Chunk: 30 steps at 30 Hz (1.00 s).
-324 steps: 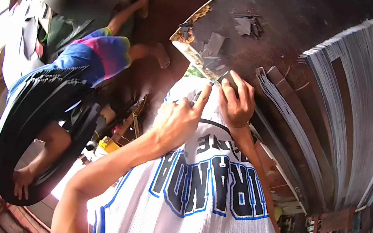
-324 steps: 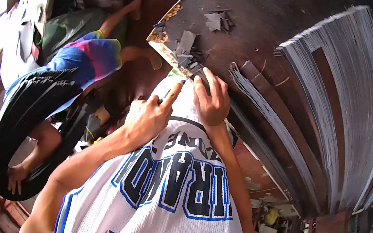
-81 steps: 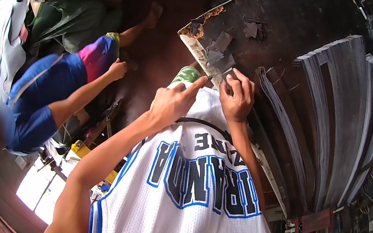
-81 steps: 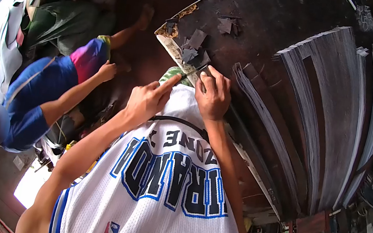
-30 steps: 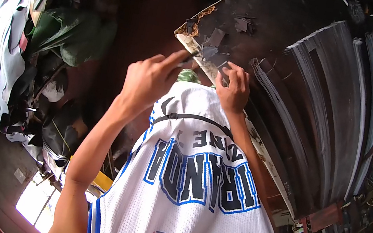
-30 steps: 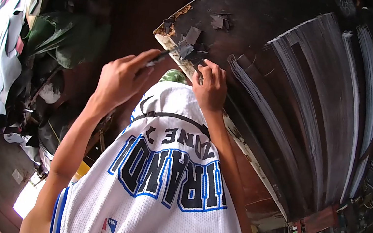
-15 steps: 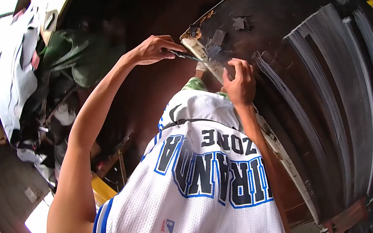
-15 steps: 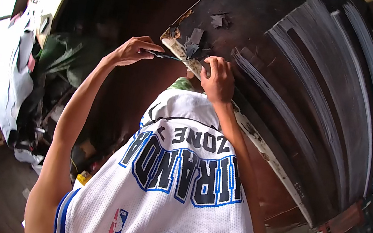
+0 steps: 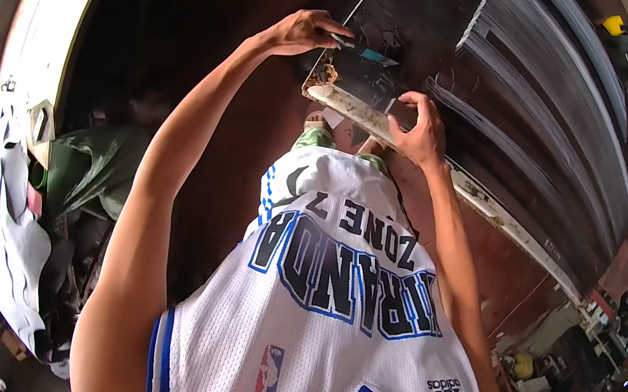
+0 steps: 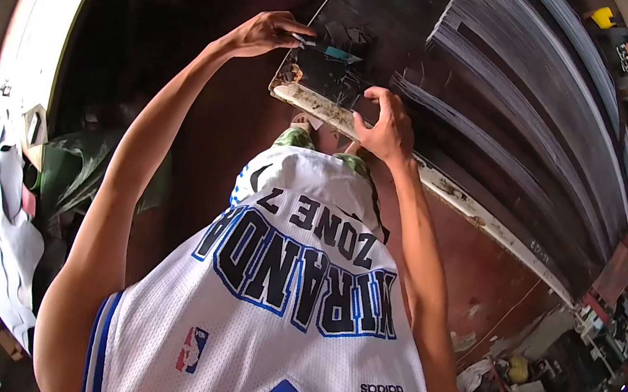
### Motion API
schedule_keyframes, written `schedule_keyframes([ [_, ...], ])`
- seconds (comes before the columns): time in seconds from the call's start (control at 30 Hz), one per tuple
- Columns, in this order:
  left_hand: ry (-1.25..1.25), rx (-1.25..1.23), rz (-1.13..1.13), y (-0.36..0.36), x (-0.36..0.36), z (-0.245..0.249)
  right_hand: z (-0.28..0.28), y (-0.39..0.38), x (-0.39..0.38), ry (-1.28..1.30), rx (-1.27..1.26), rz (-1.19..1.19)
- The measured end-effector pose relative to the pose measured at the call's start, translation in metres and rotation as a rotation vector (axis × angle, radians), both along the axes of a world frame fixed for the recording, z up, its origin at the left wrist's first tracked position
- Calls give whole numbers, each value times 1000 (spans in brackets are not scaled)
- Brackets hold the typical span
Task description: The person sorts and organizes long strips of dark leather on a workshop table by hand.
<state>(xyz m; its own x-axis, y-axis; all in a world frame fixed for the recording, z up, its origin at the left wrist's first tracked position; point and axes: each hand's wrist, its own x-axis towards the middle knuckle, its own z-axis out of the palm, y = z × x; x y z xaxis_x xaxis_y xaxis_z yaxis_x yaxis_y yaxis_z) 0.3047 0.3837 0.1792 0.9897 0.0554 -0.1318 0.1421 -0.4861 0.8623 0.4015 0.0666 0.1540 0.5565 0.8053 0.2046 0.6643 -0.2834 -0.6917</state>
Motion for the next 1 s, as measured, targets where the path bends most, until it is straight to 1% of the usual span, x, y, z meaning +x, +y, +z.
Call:
schedule_keyframes([
  [0.07,3,153,-96,-13,-3,5,-9,-8,6,74,54,-18],
  [0.1,56,167,-139,-18,-11,4,-15,-12,5,88,-4,-20],
  [0.13,94,197,-192,-24,-15,3,-17,-14,7,84,-3,-47],
  [0.2,111,132,-235,-38,-24,1,-19,-19,11,39,-56,21],
  [0.33,128,155,-338,-57,-11,-23,-28,-33,12,15,-88,21],
  [0.4,143,163,-268,-56,3,-27,-32,-37,13,6,-87,14],
  [0.43,16,180,-245,-50,9,-34,-31,-37,14,-5,-89,14],
  [0.47,24,221,-221,-44,16,-42,-32,-37,15,-6,-89,12],
  [0.57,51,202,-163,-40,28,-33,-32,-36,15,-22,-77,8],
  [0.67,57,200,-120,-47,19,-32,-30,-34,16,18,-106,4],
  [0.73,10,152,-192,-59,13,-32,-31,-33,17,-10,-140,12],
  [0.83,52,111,-174,-74,18,-44,-34,-34,20,-16,-146,18],
  [0.9,3,232,-89,-76,23,-49,-36,-32,22,-20,-151,23],
  [0.93,7,225,-81,-74,23,-51,-36,-32,22,-18,-158,32],
  [1.0,-81,251,-45,-67,23,-49,-37,-30,21,-1,-178,22],
])
